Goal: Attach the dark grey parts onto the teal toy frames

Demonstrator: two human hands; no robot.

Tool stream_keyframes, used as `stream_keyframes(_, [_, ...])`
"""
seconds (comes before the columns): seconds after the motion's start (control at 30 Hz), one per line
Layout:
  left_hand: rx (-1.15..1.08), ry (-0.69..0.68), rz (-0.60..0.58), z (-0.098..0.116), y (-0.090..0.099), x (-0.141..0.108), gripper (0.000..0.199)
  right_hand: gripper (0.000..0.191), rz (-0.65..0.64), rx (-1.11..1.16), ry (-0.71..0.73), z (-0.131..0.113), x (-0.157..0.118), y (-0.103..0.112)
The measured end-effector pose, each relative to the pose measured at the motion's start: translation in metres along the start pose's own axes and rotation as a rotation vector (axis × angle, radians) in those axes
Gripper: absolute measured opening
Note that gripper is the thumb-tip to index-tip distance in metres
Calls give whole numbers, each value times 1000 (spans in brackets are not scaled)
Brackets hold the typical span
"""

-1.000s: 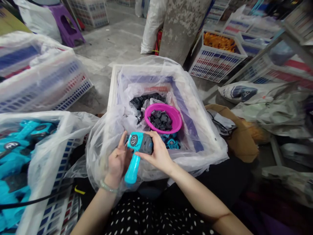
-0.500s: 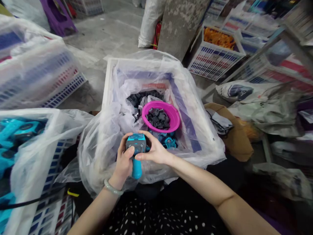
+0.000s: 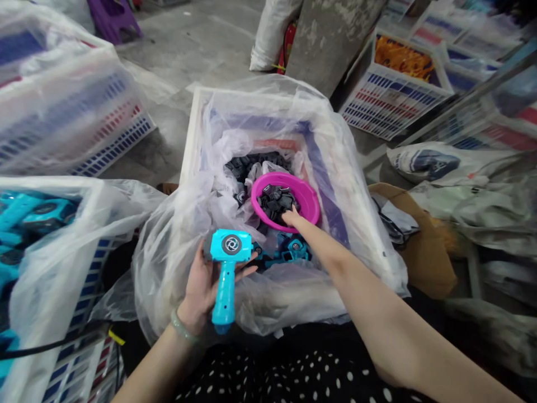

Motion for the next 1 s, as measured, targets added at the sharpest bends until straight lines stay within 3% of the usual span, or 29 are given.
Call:
stream_keyframes(0.13, [-40,-33,169,0,21,0,45,18,-3,29,-66,21,-4,1])
stream_keyframes(0.27, [72,-127,269,7,23,-4,60,22,44,99,-114,14,-22,22])
stream_keyframes(0.37, [120,-146,266,3,9,-2,46,21,22,190,-114,-22,-56,26])
stream_keyframes(0.5, [118,-57,253,-25,-7,4,47,28,-73,271,18,-102,-110,-8])
stream_keyframes(0.53, [118,-46,242,-32,-10,5,47,27,-16,216,96,-123,-122,-14])
stream_keyframes(0.6, [111,-37,209,-43,-15,5,48,26,256,9,192,-153,-141,-17])
stream_keyframes(0.67, [84,-28,190,-51,-18,3,48,28,513,-160,174,-167,-159,-20])
stream_keyframes(0.73, [46,-37,188,-53,-18,-1,46,32,597,-218,122,-171,-170,-29])
stream_keyframes(0.8, [13,-37,196,-52,-17,-6,46,43,568,-213,146,-174,-177,-41])
stream_keyframes(0.87, [10,-42,225,-50,-14,-10,47,58,540,-169,258,-182,-185,-49])
stream_keyframes(1.0, [102,-107,315,-40,-2,-15,42,69,434,-83,446,-190,-188,-55])
Point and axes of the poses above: each hand's wrist, its own x-axis towards the middle knuckle, its own y-axis out of the back of the hand, z = x × y, the point moved 9 cm from there along x, towards the middle knuckle, and after that the axes turned 6 degrees about -y, right-handed, at the moved point
